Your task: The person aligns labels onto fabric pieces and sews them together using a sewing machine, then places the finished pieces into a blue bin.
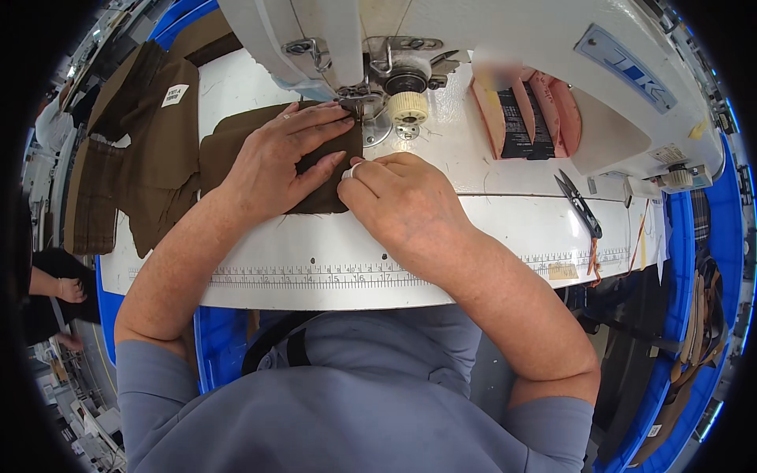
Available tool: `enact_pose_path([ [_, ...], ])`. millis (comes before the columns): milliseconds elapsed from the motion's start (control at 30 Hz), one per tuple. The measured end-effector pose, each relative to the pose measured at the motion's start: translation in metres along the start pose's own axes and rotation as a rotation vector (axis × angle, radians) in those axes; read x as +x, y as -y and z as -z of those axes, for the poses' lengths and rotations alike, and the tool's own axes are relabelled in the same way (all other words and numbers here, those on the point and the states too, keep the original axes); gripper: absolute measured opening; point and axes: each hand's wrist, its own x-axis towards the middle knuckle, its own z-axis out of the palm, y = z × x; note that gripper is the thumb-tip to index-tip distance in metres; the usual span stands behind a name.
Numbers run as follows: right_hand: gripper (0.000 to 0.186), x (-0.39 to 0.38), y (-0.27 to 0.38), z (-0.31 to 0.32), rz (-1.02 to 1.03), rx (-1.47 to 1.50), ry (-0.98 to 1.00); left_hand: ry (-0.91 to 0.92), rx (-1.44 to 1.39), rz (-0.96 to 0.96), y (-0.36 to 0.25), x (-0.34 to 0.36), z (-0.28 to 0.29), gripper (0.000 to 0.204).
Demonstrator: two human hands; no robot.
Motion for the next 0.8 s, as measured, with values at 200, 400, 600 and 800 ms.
enact_pose_path([
  [200, 0.015, -0.001, 0.0, -0.001, -0.003, -0.008, 0.023, 0.001, 0.003, -0.006, 0.001, 0.0, -0.001, 0.039],
  [400, 0.014, 0.001, -0.004, -0.001, -0.009, -0.003, 0.011, 0.004, 0.014, -0.005, 0.002, 0.002, -0.002, 0.039],
  [600, 0.013, 0.001, -0.011, 0.004, -0.045, 0.059, 0.077, -0.125, 0.051, -0.247, -0.008, -0.003, 0.014, 0.026],
  [800, 0.017, -0.004, -0.014, 0.007, -0.124, 0.181, 0.038, 0.021, -0.238, -0.159, -0.022, -0.025, 0.019, 0.023],
])
